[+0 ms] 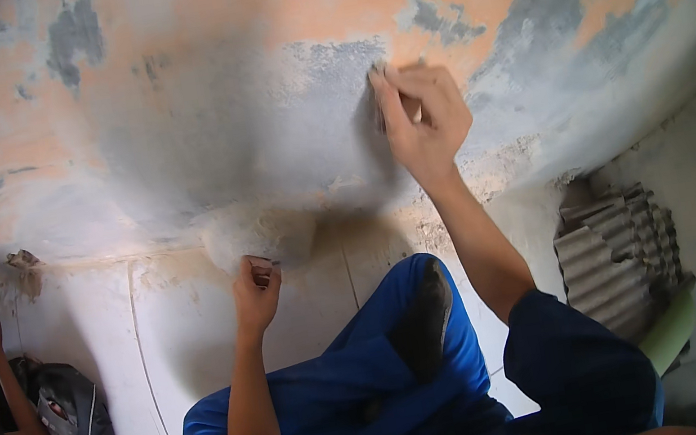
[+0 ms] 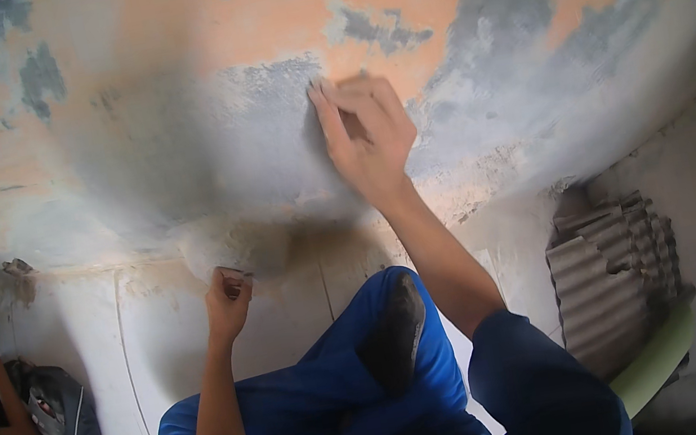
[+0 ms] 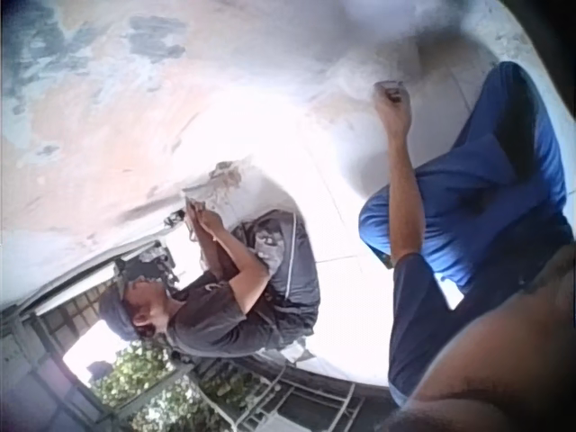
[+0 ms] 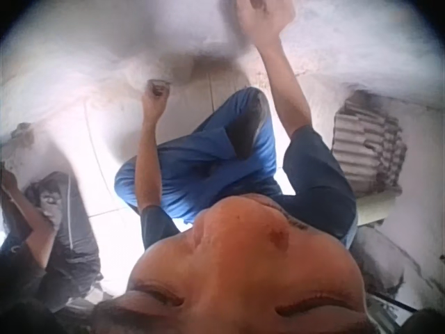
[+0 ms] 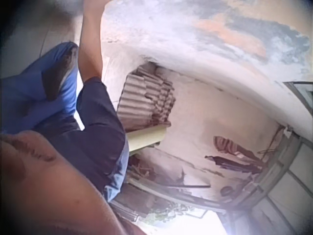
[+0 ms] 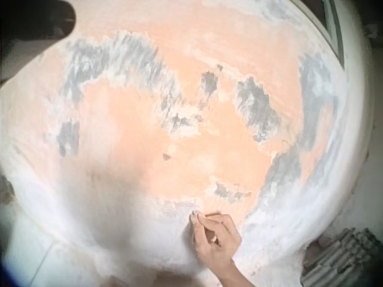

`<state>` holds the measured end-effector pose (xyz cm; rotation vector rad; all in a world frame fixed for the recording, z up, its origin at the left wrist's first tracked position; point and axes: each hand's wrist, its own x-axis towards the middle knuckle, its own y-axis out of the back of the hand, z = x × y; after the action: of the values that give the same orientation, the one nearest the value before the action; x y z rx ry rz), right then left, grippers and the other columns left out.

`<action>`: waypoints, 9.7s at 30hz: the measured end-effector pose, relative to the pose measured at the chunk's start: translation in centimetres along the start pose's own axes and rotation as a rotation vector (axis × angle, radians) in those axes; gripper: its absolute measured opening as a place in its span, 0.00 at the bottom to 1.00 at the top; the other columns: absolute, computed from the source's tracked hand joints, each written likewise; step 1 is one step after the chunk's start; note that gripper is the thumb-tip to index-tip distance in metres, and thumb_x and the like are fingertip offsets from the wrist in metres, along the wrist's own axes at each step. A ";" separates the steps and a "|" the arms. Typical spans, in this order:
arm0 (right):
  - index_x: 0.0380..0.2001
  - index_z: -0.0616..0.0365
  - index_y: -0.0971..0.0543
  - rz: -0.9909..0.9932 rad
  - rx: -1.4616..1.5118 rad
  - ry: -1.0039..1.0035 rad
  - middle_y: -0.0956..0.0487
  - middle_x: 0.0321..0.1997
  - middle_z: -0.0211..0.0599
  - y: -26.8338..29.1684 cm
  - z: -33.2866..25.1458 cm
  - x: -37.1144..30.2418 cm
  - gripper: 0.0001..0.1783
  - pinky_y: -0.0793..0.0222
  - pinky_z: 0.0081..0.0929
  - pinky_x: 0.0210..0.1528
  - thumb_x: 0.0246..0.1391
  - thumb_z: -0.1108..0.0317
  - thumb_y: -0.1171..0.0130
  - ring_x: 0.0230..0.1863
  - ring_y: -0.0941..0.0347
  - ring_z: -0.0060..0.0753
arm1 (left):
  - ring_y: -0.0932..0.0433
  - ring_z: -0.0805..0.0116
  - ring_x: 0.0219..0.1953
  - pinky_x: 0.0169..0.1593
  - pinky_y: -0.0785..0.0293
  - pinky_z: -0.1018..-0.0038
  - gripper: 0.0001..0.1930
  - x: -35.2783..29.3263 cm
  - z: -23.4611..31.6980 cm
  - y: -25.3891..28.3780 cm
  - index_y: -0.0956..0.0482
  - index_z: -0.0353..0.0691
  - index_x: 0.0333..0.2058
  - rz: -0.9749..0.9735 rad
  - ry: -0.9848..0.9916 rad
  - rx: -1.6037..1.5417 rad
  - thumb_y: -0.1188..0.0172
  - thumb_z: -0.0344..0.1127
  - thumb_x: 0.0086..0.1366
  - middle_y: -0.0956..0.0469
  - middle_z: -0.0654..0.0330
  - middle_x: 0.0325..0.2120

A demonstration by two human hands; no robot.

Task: The person sands a wall by rubbing a folded piece of sandpaper against the wall surface, periodically folding and repositioning the sandpaper.

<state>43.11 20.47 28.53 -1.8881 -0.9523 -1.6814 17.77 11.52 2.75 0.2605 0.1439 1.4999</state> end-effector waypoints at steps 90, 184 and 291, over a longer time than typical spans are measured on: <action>0.36 0.66 0.15 0.109 0.027 0.015 0.22 0.31 0.38 -2.0 -0.5 0.7 0.10 0.34 0.20 0.26 0.49 0.86 0.29 0.27 0.25 0.26 | 0.17 0.66 0.27 0.32 0.21 0.73 0.19 0.2 0.1 1.1 0.40 0.33 0.43 -0.087 0.093 0.062 0.35 0.27 0.65 0.18 0.50 0.28; 0.54 0.55 0.21 -0.277 0.764 -1.785 0.18 0.43 0.26 2.7 -5.3 -21.0 0.16 0.28 0.24 0.48 0.64 0.72 0.37 0.46 0.22 0.22 | 0.24 0.82 0.31 0.37 0.29 0.82 0.09 -2.3 7.2 -3.5 0.18 0.34 0.42 -0.015 0.221 -0.416 0.32 0.32 0.68 0.18 0.66 0.30; 0.54 0.64 0.28 -0.275 0.846 -1.567 0.23 0.53 0.41 4.9 -6.9 -20.3 0.24 0.22 0.30 0.46 0.55 0.77 0.35 0.47 0.21 0.32 | 0.24 0.75 0.33 0.38 0.24 0.78 0.16 11.9 27.5 -6.8 0.27 0.33 0.48 0.768 -0.640 -0.140 0.31 0.27 0.66 0.23 0.61 0.29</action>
<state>41.55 8.10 10.36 -2.1428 -1.9974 0.5636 32.18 20.76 28.30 0.7221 -0.6374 2.0851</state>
